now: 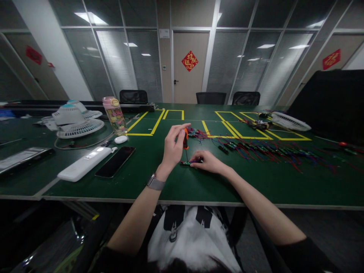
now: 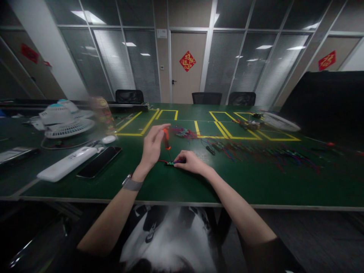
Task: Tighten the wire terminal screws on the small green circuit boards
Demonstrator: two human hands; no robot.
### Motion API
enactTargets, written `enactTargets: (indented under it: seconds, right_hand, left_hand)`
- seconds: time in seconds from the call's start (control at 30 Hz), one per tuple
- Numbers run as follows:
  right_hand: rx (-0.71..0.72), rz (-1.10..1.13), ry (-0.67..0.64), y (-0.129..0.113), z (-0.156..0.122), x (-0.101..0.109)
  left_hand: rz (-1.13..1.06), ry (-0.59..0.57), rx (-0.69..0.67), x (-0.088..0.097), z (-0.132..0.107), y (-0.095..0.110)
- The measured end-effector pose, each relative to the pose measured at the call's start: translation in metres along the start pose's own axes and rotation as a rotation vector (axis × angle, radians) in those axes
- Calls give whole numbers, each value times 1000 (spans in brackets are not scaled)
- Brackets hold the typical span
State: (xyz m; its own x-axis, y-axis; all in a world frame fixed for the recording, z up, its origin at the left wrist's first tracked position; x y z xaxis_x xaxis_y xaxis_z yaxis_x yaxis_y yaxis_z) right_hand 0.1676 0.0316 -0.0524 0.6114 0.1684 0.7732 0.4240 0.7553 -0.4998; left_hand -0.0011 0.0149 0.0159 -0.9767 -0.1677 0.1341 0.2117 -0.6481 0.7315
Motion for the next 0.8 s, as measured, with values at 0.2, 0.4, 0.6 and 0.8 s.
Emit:
enactTargets:
  seconds: [0.2, 0.4, 0.6, 0.8]
  right_hand:
    - [68, -81, 36, -2, 0, 0]
    - [79, -67, 52, -1, 0, -2]
    - [103, -56, 48, -1, -1, -2]
    - [105, -57, 54, 1, 0, -3]
  left_hand:
    - [-69, 2, 46, -1, 0, -1]
    - [-138, -78, 83, -3, 1, -3]
    - [-29, 3, 31, -2, 0, -3]
    - [-46, -71, 22, -2, 1, -1]
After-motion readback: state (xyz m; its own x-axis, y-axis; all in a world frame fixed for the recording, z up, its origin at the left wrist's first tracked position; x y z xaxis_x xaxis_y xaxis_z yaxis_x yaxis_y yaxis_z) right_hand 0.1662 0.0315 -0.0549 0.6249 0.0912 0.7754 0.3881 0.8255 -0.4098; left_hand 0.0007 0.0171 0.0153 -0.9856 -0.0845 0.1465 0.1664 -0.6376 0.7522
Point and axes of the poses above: each hand's wrist, its own z-axis towards the middle knuckle, its own x-axis out of the back of the hand, y = z × x, the point moved 2 cm from there along z, towards the middle knuckle, and after that the axes turned 13 degrees about x, right-handed, at the moved point
